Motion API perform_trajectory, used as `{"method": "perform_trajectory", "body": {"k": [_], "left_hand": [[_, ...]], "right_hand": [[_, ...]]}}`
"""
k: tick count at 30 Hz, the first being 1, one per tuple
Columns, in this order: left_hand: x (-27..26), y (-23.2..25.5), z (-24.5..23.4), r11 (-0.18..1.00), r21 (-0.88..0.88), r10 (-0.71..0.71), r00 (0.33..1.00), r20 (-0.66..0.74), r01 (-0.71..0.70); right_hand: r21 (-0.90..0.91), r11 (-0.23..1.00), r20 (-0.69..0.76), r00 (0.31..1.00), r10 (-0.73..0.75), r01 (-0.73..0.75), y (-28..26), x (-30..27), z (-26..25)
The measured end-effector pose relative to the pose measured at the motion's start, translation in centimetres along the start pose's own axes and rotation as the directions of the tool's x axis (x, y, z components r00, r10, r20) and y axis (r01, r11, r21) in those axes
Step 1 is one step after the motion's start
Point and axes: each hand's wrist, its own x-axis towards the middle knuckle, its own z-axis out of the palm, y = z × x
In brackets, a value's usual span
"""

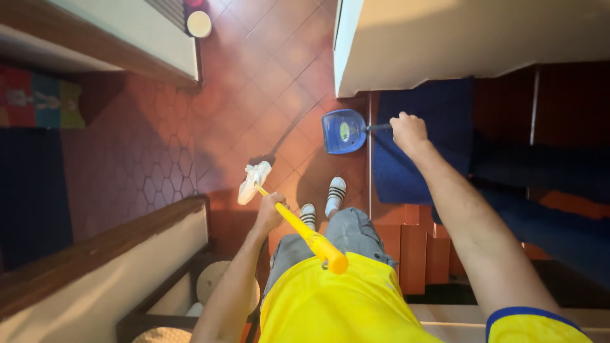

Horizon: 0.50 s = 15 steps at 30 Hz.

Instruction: Cleaning a tiled floor using a mop and a dustpan.

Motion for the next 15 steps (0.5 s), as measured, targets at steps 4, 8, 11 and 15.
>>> {"method": "perform_trajectory", "body": {"k": [4,8,11,15], "left_hand": [[-0.5,0.3,-0.9,0.998,0.052,0.023,0.996,-0.088,-0.018],[-1.5,-0.6,-1.4,0.997,0.080,0.004,0.998,-0.065,0.001],[-1.2,-1.8,-1.9,0.998,0.056,0.029,0.998,-0.054,-0.026],[-2.6,-4.3,-2.3,1.000,0.012,0.013,1.000,-0.001,-0.013]], "right_hand": [[-0.114,0.993,0.091,0.994,0.054,-0.043,0.6,0.8,3.7],[-0.087,0.984,0.169,0.972,0.165,-0.152,1.1,-1.8,4.3],[-0.044,0.988,0.125,0.981,0.150,-0.146,1.2,-4.9,3.0],[0.024,0.962,0.232,0.938,0.258,-0.271,-0.6,-10.4,1.8]]}}
